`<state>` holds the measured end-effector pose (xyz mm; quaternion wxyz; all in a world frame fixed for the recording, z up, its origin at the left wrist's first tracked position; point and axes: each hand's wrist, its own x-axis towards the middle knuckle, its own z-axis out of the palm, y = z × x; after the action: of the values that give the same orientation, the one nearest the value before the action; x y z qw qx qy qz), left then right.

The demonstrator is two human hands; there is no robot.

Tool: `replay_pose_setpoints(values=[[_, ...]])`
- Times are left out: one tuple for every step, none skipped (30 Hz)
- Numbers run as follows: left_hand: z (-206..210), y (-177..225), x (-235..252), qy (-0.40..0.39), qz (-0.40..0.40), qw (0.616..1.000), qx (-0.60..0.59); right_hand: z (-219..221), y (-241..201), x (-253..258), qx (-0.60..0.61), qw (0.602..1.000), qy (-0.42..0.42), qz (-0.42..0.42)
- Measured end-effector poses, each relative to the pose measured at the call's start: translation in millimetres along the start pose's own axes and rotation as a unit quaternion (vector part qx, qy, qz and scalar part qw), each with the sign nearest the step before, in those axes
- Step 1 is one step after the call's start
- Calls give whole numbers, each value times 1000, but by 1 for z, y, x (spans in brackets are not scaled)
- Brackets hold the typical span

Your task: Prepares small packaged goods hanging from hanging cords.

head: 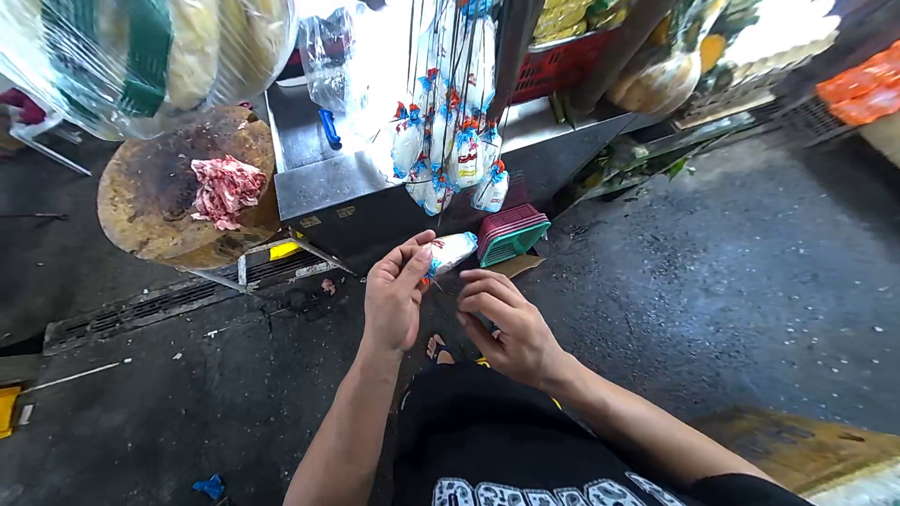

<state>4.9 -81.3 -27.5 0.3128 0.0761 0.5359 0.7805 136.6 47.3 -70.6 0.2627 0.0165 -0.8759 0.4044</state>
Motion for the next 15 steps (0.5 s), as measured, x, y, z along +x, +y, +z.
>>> replay_pose_setpoints(values=[[0,1,-1,5,3,1000,-2,-3,2,-2,21,1000,-7,2],[0,2,-2,4,5,1000,2,-6,2,-4,49,999,-16,5],[0,1,-4,0,9,1000,6,-9,2,-6,74,997,-25,6],[1,0,-6,-5,14,1000,7,-12,1,-7,90,995,-34,4],[3,-2,-8,-8,20,1000,6,-13,1,-9,97,994,-43,-1],[5,-3,-10,-10,27,1000,6,-14,1,-11,97,994,-54,-6],[7,-4,-11,-10,34,999,7,-14,1,-13,92,994,-64,-10],[9,-5,-13,-8,39,999,12,-13,2,-15,86,994,-72,-13],[10,-5,-14,0,42,999,13,-13,4,-17,78,994,-78,-13],[12,-6,-14,10,43,999,14,-13,6,-19,70,994,-83,-11],[12,-6,-13,17,38,999,13,-14,9,-20,68,994,-83,-8],[11,-4,-11,19,27,999,7,-15,10,-20,78,994,-80,-8],[9,-2,-9,16,12,1000,-1,-17,11,-19,101,992,-71,-8],[7,1,-7,4,-8,1000,-7,-20,9,-18,143,988,-59,-6],[3,3,-5,-14,-29,999,-6,-25,6,-15,192,980,-49,-3]])
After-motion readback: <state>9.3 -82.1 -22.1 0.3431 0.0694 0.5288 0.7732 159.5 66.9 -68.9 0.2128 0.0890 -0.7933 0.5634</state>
